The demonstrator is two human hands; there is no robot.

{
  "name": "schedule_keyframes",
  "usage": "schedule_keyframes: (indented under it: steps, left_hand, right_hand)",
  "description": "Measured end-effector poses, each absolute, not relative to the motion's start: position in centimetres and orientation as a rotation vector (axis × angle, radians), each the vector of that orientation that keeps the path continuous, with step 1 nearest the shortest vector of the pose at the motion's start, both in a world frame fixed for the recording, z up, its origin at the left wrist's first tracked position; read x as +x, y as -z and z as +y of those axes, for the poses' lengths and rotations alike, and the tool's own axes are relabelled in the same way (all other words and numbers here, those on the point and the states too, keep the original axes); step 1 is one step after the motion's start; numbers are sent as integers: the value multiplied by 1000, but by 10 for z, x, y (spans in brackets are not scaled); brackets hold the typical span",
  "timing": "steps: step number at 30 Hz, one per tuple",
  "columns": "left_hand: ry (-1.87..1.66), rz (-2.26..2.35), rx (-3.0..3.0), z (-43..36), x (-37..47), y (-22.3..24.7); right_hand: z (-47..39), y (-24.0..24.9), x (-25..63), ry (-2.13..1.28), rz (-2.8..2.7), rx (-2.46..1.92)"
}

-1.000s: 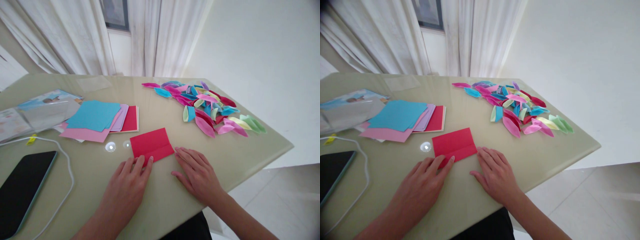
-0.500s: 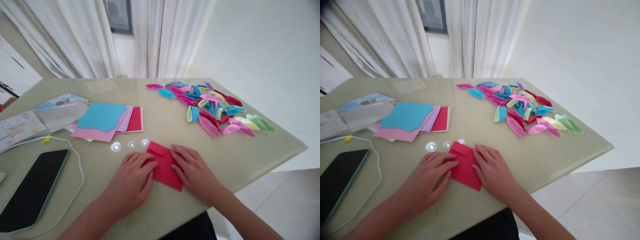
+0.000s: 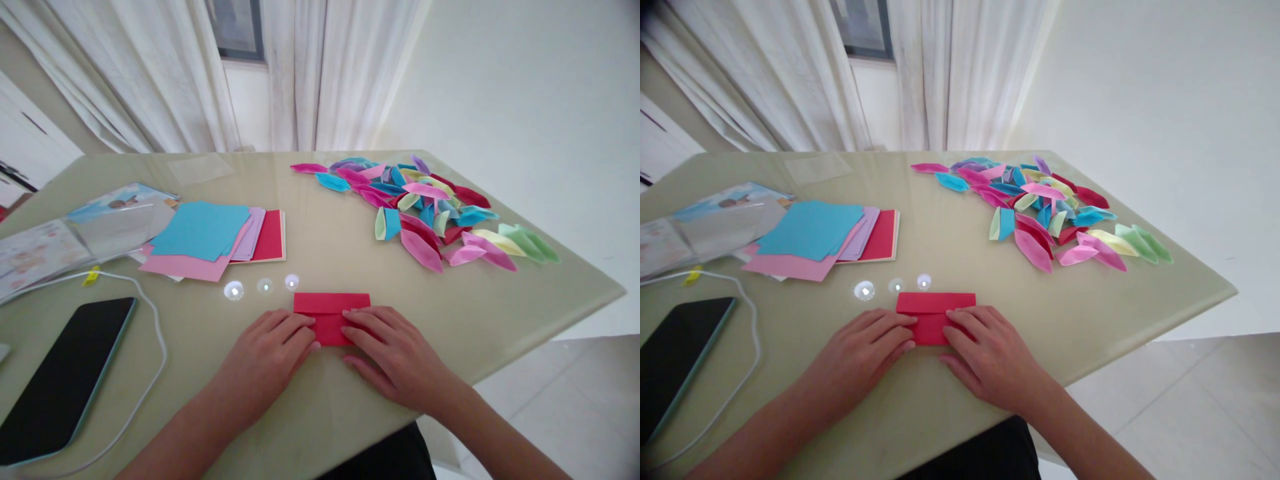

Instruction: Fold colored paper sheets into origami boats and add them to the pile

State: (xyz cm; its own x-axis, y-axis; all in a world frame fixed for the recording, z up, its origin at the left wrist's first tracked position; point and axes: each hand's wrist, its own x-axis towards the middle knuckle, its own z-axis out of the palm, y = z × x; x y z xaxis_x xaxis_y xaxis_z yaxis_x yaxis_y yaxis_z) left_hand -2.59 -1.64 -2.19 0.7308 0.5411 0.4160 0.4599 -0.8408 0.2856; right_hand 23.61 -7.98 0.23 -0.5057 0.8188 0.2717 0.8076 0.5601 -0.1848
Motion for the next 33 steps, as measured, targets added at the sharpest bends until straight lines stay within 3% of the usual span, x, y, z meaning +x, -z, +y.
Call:
schedule_keyframes:
  steps: [13,33]
  left_hand:
    - [-727,917,2822,-21,-30,24]
    - [-448,1041,3178,-65,-17,10]
  right_hand:
    - [-55,-3,239,-552,-2129,-1502]
    - [-53,8,239,-465,-1991,-1505]
